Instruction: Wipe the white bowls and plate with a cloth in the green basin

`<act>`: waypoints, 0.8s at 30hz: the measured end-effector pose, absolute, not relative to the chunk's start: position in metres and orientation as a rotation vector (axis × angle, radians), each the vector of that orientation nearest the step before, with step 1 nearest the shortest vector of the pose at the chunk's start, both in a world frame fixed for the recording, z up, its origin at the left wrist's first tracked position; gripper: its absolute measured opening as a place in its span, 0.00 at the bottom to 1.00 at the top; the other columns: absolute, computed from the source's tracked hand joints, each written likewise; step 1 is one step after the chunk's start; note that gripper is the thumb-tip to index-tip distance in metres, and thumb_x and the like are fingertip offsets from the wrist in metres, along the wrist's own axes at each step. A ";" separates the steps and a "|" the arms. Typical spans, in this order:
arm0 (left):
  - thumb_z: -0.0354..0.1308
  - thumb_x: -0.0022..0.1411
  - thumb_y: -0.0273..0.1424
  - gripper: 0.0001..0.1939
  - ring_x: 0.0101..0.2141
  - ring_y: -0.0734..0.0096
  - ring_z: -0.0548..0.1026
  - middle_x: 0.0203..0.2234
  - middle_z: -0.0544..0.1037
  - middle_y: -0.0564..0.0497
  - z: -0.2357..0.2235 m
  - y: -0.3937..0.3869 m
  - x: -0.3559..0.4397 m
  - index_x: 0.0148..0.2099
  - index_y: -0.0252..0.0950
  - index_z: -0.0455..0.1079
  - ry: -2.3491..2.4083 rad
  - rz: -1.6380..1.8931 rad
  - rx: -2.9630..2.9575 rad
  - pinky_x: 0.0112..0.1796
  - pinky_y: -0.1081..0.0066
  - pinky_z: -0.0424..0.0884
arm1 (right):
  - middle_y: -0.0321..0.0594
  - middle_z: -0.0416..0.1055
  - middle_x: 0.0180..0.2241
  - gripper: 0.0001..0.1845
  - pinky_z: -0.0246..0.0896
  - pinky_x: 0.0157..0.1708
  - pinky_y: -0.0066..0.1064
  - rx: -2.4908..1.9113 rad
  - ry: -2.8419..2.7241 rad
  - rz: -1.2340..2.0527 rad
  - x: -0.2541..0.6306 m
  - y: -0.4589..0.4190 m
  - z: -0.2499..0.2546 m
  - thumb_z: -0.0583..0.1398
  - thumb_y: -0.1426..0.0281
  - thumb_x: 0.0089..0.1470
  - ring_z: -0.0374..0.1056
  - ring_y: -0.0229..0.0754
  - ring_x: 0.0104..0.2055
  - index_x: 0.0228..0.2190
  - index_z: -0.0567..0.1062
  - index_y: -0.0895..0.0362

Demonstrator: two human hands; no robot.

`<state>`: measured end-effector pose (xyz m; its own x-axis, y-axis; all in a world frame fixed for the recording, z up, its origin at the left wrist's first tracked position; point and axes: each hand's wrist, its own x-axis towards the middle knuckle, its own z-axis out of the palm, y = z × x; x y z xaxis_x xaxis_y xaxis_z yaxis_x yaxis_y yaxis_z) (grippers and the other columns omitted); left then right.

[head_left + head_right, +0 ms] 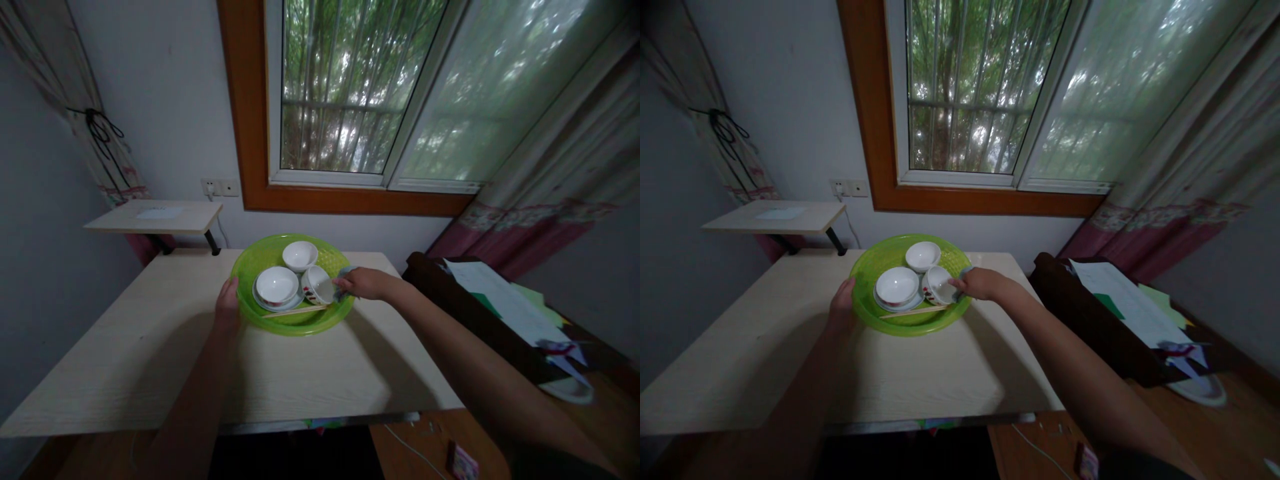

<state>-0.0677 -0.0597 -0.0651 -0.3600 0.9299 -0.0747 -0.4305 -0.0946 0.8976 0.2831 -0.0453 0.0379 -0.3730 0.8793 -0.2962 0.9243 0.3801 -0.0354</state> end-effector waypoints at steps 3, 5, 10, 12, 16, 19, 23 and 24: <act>0.60 0.64 0.38 0.13 0.43 0.54 0.80 0.40 0.82 0.44 -0.063 -0.060 -0.067 0.47 0.36 0.75 1.112 1.645 0.622 0.47 0.55 0.76 | 0.52 0.80 0.43 0.34 0.65 0.51 0.35 1.613 2.429 -0.254 0.286 -0.040 0.039 0.46 0.49 0.68 0.76 0.50 0.47 0.43 0.82 0.58; 0.60 0.64 0.37 0.13 0.42 0.54 0.80 0.40 0.82 0.44 -0.061 -0.060 -0.066 0.47 0.36 0.75 1.114 1.640 0.593 0.47 0.55 0.76 | 0.51 0.79 0.47 0.28 0.63 0.55 0.36 1.608 2.470 -0.189 0.288 -0.033 0.037 0.49 0.53 0.68 0.73 0.52 0.53 0.46 0.81 0.58; 0.61 0.63 0.37 0.13 0.42 0.54 0.80 0.41 0.82 0.44 -0.063 -0.060 -0.070 0.48 0.36 0.76 1.117 1.622 0.626 0.47 0.56 0.76 | 0.52 0.75 0.54 0.23 0.57 0.62 0.40 1.488 2.562 -0.059 0.285 -0.008 0.025 0.48 0.63 0.70 0.61 0.51 0.66 0.46 0.80 0.59; 0.62 0.63 0.38 0.14 0.42 0.55 0.80 0.42 0.82 0.44 -0.066 -0.059 -0.073 0.47 0.37 0.76 1.123 1.617 0.652 0.48 0.56 0.76 | 0.53 0.74 0.55 0.22 0.58 0.62 0.40 1.467 2.555 0.006 0.282 0.005 0.018 0.49 0.65 0.69 0.58 0.51 0.67 0.47 0.79 0.60; 0.62 0.62 0.38 0.15 0.44 0.54 0.80 0.43 0.82 0.43 -0.066 -0.060 -0.075 0.49 0.37 0.76 1.094 1.608 0.666 0.49 0.54 0.75 | 0.53 0.69 0.60 0.19 0.53 0.65 0.41 1.371 2.588 0.139 0.274 0.028 0.005 0.52 0.68 0.67 0.48 0.53 0.71 0.47 0.79 0.63; 0.62 0.62 0.36 0.14 0.45 0.51 0.79 0.43 0.81 0.42 -0.061 -0.062 -0.074 0.47 0.36 0.76 1.116 1.624 0.654 0.51 0.52 0.74 | 0.52 0.63 0.64 0.19 0.51 0.66 0.47 1.406 2.583 0.226 0.268 0.035 -0.003 0.52 0.69 0.66 0.46 0.56 0.72 0.50 0.78 0.62; 0.62 0.63 0.36 0.13 0.48 0.50 0.78 0.45 0.81 0.41 -0.057 -0.064 -0.072 0.47 0.36 0.76 1.101 1.634 0.639 0.52 0.54 0.74 | 0.49 0.61 0.66 0.21 0.52 0.65 0.48 1.446 2.565 0.277 0.264 0.031 -0.002 0.52 0.68 0.66 0.44 0.55 0.72 0.55 0.75 0.59; 0.62 0.62 0.37 0.14 0.49 0.51 0.78 0.46 0.80 0.41 -0.057 -0.065 -0.072 0.48 0.37 0.76 1.100 1.640 0.636 0.52 0.54 0.74 | 0.49 0.62 0.65 0.21 0.52 0.65 0.47 1.461 2.553 0.258 0.263 0.027 0.000 0.53 0.68 0.65 0.44 0.54 0.73 0.55 0.75 0.59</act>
